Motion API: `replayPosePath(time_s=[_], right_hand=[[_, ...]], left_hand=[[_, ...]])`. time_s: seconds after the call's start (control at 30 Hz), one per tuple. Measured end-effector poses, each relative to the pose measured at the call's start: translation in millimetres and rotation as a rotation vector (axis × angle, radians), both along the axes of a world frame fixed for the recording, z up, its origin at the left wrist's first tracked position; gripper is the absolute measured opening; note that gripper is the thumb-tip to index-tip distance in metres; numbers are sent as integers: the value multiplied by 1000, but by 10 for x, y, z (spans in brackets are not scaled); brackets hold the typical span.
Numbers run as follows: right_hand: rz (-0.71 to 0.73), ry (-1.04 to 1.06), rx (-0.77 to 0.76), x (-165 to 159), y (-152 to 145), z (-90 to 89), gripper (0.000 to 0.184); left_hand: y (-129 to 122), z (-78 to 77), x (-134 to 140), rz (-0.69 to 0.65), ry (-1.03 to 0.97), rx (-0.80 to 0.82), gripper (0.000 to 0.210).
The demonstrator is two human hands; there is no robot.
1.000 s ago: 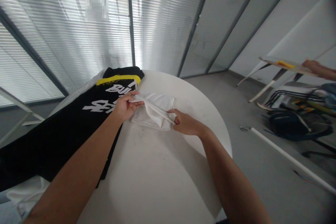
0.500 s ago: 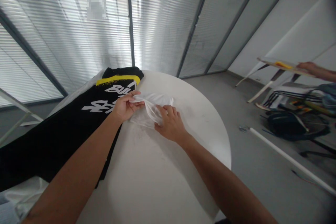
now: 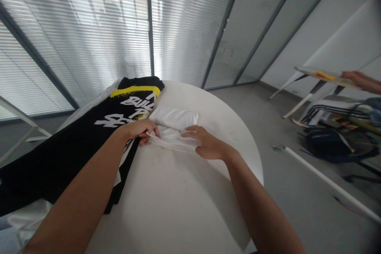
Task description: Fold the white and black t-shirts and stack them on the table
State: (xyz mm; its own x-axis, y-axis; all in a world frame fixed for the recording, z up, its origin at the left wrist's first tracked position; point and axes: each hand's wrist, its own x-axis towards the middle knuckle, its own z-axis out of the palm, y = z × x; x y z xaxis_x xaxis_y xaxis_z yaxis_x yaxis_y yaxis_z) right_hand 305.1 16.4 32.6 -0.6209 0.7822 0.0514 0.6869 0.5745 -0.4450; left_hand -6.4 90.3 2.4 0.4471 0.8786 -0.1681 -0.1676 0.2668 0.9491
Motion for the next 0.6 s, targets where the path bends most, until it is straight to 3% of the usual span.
replayPosePath(time_s=[0.07, 0.13, 0.2, 0.27, 0.33, 0.37, 0.5, 0.6], right_hand=[[15, 36, -23, 15, 9, 35, 50], [-75, 118, -7, 13, 57, 23, 32], [-276, 201, 84, 1, 142, -49, 28], [-485, 212, 193, -19, 239, -162, 31], [-617, 136, 227, -46, 319, -276, 40], [-650, 82, 215, -60, 348, -322, 45], [-642, -4, 115, -96, 403, -405, 56], [-572, 187, 14, -79, 450, -445, 51]], left_hand=[[10, 0, 16, -249, 214, 16, 15], [39, 1, 40, -293, 332, 131, 16], [87, -8, 76, -119, 421, 280, 21], [141, -25, 127, 185, 601, 387, 21], [177, -42, 190, 445, 836, 453, 21], [184, -50, 223, 500, 939, 481, 24], [161, -75, 315, 379, 1164, 544, 42], [154, -89, 312, 336, 1144, 512, 46]])
